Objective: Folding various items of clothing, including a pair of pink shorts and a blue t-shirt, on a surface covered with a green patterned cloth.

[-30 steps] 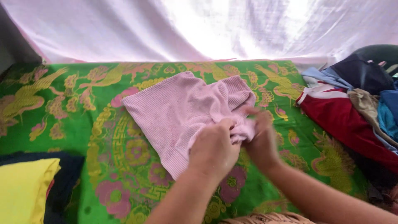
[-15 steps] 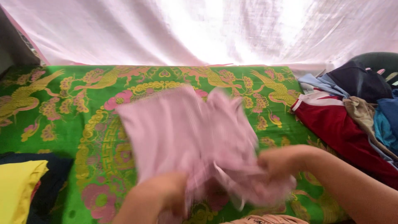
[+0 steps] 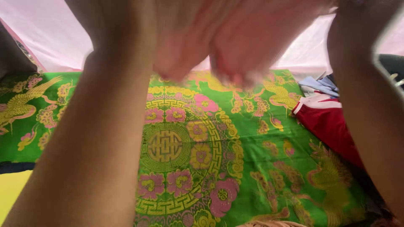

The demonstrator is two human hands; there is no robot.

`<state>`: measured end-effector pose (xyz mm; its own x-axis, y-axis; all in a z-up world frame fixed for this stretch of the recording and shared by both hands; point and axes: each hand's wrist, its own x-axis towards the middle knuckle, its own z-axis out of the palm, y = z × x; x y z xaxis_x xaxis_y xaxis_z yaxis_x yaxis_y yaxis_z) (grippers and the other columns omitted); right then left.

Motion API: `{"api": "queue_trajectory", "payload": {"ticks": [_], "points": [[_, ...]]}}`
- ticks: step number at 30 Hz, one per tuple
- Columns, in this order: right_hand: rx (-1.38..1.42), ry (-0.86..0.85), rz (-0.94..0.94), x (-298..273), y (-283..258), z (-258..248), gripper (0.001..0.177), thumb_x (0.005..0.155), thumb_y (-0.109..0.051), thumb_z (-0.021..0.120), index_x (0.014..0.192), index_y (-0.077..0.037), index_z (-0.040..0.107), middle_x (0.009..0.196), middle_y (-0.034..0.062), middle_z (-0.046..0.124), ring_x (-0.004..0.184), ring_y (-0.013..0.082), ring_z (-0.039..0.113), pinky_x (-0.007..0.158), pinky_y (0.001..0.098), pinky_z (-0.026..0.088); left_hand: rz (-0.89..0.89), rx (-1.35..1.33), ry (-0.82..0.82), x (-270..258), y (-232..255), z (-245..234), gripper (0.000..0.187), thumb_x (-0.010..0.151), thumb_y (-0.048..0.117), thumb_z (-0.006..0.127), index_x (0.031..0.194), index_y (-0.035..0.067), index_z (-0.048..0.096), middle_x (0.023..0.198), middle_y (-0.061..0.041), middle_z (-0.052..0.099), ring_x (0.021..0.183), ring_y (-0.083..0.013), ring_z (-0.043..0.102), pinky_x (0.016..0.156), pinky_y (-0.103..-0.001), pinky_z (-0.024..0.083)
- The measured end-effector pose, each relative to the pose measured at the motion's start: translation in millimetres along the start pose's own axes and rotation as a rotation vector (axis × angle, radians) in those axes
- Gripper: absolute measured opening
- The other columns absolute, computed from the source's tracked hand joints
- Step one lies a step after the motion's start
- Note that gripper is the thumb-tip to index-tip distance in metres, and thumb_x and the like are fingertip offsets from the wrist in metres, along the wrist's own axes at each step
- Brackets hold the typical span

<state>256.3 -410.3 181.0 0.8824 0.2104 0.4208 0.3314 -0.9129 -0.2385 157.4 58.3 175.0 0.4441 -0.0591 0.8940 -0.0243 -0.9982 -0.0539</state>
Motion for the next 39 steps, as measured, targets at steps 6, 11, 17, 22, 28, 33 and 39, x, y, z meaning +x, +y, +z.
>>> {"api": "queue_trajectory", "payload": {"ticks": [6, 11, 17, 22, 28, 33, 39], "points": [[-0.120, -0.025, -0.139, -93, -91, 22, 0.033, 0.092, -0.003, 0.058, 0.119, -0.017, 0.071, 0.114, 0.0051, 0.070, 0.109, 0.0255, 0.066, 0.103, 0.0467, 0.048, 0.065, 0.004, 0.182, -48, 22, -46, 0.010, 0.104, 0.021, 0.066, 0.113, 0.019, 0.070, 0.123, -0.008, 0.059, 0.105, -0.0271, 0.061, 0.089, -0.046, 0.047], [-0.181, -0.171, -0.256, -203, -95, 129, 0.050, 0.081, 0.001, 0.061, 0.124, -0.024, 0.068, 0.124, -0.0004, 0.068, 0.119, 0.0239, 0.064, 0.112, 0.0564, 0.036, 0.035, -0.022, -0.484, -233, 47, -31, 0.032, 0.090, 0.020, 0.057, 0.120, 0.022, 0.068, 0.119, -0.008, 0.061, 0.107, -0.0285, 0.061, 0.093, -0.047, 0.047], [0.009, -0.263, -0.145, -232, -110, 133, 0.059, 0.074, 0.003, 0.062, 0.127, -0.023, 0.064, 0.124, 0.0047, 0.062, 0.115, 0.0312, 0.061, 0.097, 0.0437, 0.046, -0.061, -0.127, -0.754, -244, 55, -45, 0.034, 0.091, 0.017, 0.053, 0.122, 0.020, 0.063, 0.116, -0.005, 0.059, 0.112, -0.0275, 0.060, 0.092, -0.044, 0.048], [-0.181, -0.477, -0.032, -210, -117, 114, 0.042, 0.075, -0.008, 0.069, 0.114, -0.026, 0.068, 0.114, 0.0015, 0.068, 0.111, 0.0243, 0.065, 0.099, 0.0431, 0.046, -0.105, -0.082, -0.983, -217, 57, -39, 0.025, 0.092, 0.019, 0.058, 0.117, 0.019, 0.061, 0.118, -0.006, 0.060, 0.115, -0.0281, 0.059, 0.092, -0.045, 0.049], [-0.209, -1.152, 0.249, -209, -116, 82, 0.032, 0.086, -0.027, 0.075, 0.117, -0.025, 0.067, 0.112, 0.0007, 0.073, 0.108, 0.0194, 0.070, 0.093, 0.0371, 0.054, -0.144, -0.199, -1.688, -203, 70, -59, 0.034, 0.094, 0.022, 0.065, 0.128, 0.018, 0.065, 0.134, -0.010, 0.065, 0.128, -0.0310, 0.061, 0.103, -0.049, 0.052], [0.285, -1.273, 0.436, -206, -76, 82, 0.043, 0.077, -0.015, 0.071, 0.120, -0.018, 0.072, 0.106, 0.0063, 0.078, 0.102, 0.0205, 0.072, 0.090, 0.0367, 0.057, 0.020, -0.317, -1.977, -170, 70, -82, 0.049, 0.090, 0.045, 0.074, 0.127, 0.014, 0.067, 0.129, -0.012, 0.068, 0.122, -0.0297, 0.066, 0.105, -0.044, 0.051], [0.042, -0.233, 0.344, -184, -50, 112, 0.045, 0.096, -0.034, 0.062, 0.139, -0.019, 0.060, 0.133, 0.0156, 0.063, 0.112, 0.0276, 0.068, 0.100, 0.0390, 0.051, -0.224, -0.310, -1.159, -150, 72, -44, 0.050, 0.099, 0.048, 0.051, 0.141, 0.021, 0.054, 0.147, -0.009, 0.052, 0.139, -0.0280, 0.047, 0.112, -0.046, 0.040]]}}
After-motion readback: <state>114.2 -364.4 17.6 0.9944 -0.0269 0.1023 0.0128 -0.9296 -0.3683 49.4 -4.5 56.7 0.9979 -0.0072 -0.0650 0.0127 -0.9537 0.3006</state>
